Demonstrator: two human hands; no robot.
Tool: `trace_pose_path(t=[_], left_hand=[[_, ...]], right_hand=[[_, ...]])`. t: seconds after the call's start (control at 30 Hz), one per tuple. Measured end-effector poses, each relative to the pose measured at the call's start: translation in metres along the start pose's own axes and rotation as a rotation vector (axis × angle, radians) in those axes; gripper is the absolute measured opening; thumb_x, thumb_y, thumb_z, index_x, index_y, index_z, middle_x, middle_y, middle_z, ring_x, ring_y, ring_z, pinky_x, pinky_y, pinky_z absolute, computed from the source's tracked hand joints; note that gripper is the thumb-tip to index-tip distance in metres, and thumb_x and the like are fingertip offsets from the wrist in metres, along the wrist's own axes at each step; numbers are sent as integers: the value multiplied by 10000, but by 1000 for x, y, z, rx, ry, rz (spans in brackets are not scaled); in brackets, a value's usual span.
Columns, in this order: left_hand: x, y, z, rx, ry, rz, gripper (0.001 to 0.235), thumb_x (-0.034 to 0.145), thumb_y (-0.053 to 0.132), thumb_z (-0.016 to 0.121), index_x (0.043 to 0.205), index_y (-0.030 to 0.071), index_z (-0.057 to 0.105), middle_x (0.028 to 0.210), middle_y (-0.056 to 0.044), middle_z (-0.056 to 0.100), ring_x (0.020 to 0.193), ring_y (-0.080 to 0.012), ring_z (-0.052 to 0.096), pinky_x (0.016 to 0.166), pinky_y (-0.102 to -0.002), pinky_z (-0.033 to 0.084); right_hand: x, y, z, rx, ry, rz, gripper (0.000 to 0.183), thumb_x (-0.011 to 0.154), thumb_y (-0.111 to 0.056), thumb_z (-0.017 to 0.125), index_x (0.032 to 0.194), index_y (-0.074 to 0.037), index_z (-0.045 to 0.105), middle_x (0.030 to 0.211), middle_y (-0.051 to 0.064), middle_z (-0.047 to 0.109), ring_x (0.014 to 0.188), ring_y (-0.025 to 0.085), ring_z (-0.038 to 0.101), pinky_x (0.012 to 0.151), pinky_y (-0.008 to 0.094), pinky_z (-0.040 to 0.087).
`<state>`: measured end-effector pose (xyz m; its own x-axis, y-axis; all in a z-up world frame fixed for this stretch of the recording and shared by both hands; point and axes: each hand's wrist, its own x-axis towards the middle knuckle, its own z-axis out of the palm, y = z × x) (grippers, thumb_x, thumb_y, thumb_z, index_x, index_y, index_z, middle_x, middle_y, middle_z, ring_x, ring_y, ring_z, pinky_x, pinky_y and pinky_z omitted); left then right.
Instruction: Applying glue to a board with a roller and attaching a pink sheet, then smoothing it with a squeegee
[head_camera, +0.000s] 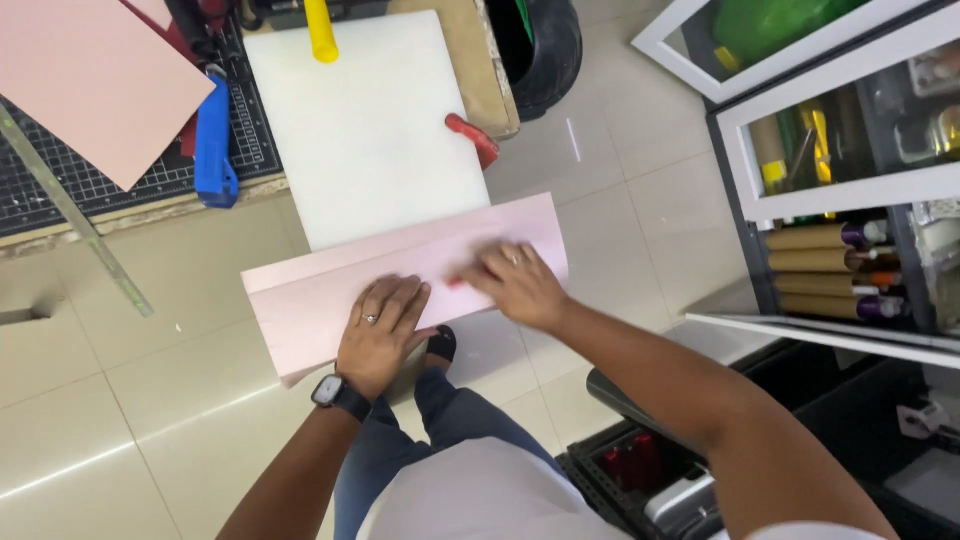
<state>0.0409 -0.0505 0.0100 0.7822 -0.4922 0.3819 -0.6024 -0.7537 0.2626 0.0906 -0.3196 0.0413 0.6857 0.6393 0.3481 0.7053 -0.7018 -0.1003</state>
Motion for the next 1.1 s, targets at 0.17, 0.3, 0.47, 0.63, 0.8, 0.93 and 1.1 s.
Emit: trace_pose_path(t=[0.17,0.3,0.47,0.63,0.8,0.93,1.1], left_hand=[[-8,0,0,-5,8,-27,588,877,564,697,1383,270,646,1348,39,601,1318,-238,507,1097,-446,429],[-1,-3,6,-48,111,-73,541,846,566,746,1291,260,706,1259,29,631,1256,-264,544,1048,-457,448],[-6,5,-1,-56,168,-114,475,852,529,774,1217,229,728,1174,15,633,1193,-261,556,1010,-442,443],[-5,8,-7,-48,213,-133,494,830,548,789,1191,218,721,1133,7,629,1148,-273,575,1001,-471,447],[0,11,-12,-91,317,-212,671,845,582,765,1317,120,644,1175,-70,595,1143,-335,580,998,-494,468],[1,18,-19,-93,362,-256,824,795,622,782,1377,67,604,1240,-128,592,1161,-357,580,1031,-514,442],[5,12,-16,-108,378,-293,966,753,621,807,1472,37,530,1323,-185,564,1180,-397,573,1035,-531,429]], right_hand=[[37,24,38,-54,-67,169,259,1049,-267,478,1221,-297,670,956,0,547,958,239,531,845,429,429],[-5,0,16,-16,112,13,214,1056,-214,511,1148,-208,704,1055,90,611,974,303,579,808,443,451],[39,-1,18,-25,89,-47,203,1051,-210,502,1146,-219,681,980,66,568,914,291,547,770,439,434],[22,-11,32,-40,30,49,197,1022,-200,528,1149,-198,679,1026,87,586,976,328,557,827,489,445],[30,-18,34,5,24,-21,233,1033,-203,498,1184,-234,673,1042,80,578,970,312,549,819,468,445],[65,-17,36,-34,-14,106,242,1052,-216,475,1217,-266,645,984,7,543,946,238,529,841,416,431],[11,-43,7,23,49,-52,226,1043,-190,496,1184,-233,668,1022,87,574,955,318,545,791,467,449]])
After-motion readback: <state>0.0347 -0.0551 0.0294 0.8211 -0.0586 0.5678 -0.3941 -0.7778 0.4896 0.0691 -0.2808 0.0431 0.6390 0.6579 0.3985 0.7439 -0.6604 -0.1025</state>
